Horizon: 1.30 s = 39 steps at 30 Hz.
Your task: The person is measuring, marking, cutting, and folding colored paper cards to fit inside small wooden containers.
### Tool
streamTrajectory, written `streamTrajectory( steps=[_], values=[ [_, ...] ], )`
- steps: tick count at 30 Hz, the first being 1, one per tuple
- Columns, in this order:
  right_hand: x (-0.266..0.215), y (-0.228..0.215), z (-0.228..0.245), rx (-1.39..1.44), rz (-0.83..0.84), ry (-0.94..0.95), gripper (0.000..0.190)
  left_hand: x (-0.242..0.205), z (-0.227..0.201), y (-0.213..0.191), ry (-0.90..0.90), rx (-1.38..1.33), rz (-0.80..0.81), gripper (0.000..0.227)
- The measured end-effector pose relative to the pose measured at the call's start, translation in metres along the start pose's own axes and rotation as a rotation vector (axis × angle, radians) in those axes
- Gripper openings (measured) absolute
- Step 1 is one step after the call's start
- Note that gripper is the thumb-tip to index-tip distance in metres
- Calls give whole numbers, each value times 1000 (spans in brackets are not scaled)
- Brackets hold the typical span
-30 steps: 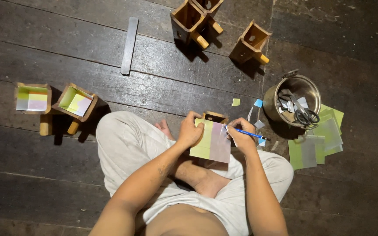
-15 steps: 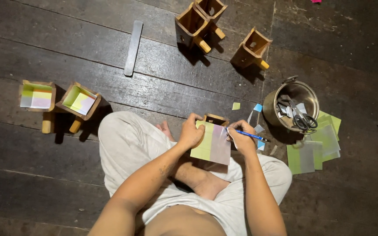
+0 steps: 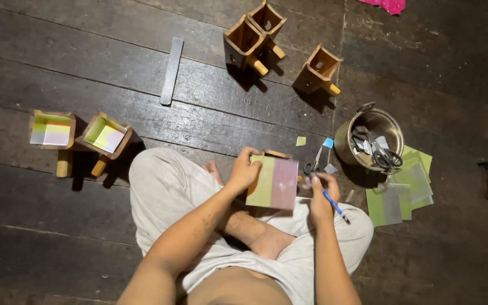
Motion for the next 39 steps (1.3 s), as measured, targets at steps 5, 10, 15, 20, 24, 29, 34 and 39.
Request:
streamTrajectory(
  steps=[5,10,15,20,24,29,34,39],
  values=[
    [-40,-16,-30,352,98,10,26,-2,-28,7,39,-145,-4,34],
    [-20,-11,-43,556,62,172,37,-15,-28,27,133,-50,-42,29],
    [19,-31,-63,663,68,151,36,-32,-89,1,545,25,-54,25],
    [11,-21,-62,650,-64,114,33,14,-48,15,649,378,83,27],
    [-1,-16,-45,490,-172,79,27,15,-40,15,546,634,161,19],
    [6,-15,-57,455,-67,71,22,-5,-30,-2,291,373,74,25],
    [6,-11,-63,478,67,85,19,14,12,1,43,228,106,40],
    [-1,-1,-51,408,147,168,24,19,21,3,-58,58,101,27]
  ],
)
Point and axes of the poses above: each hand's wrist, its own x-axis towards the middle knuckle, its own y-axis out of the palm, z = x × y, the point moved 3 cm from there along x, towards the middle knuckle, and after that the axes turned 9 degrees about -z, right-handed, at the moved point
